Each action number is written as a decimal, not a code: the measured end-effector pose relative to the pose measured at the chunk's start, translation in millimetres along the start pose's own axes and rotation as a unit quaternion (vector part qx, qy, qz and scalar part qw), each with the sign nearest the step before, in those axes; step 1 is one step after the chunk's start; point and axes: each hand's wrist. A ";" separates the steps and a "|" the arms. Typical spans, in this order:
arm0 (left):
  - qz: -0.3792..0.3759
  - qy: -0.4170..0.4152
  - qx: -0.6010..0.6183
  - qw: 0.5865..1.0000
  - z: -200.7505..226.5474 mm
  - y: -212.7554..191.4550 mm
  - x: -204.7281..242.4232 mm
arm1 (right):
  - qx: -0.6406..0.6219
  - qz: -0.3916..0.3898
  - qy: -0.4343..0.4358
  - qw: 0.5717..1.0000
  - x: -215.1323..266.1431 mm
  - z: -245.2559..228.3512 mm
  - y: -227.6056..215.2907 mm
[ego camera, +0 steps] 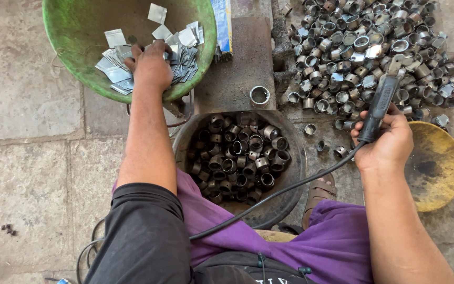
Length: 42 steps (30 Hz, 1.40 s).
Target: The person sits on the floor and repeatedly welds small square metal plates onto cylindrical metal pieces using a handheld welding torch. They pick up a cylinder, place a plate on top, weld the joint, and drop the finished piece into a pile.
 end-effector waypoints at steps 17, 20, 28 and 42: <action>-0.067 0.009 0.012 0.998 -4.6 -6.7 -1.5 | -0.019 -0.122 0.055 0.991 18.0 -2.5 14.4; -0.043 0.040 0.016 0.998 1.1 -8.5 0.8 | -0.017 -0.156 0.038 0.987 21.0 -0.2 16.4; -0.131 0.111 0.150 0.974 64.4 14.1 44.5 | -0.023 -0.190 0.003 0.981 27.3 6.3 18.3; -0.093 -0.010 0.026 0.995 97.5 108.2 38.2 | -0.011 -0.124 0.027 0.992 15.7 20.1 7.7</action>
Point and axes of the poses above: each hand's wrist, its own x-axis away from the middle knuckle, its own y-axis out of the palm, z = x × y, and after that the axes turned 12 degrees about x, right-handed
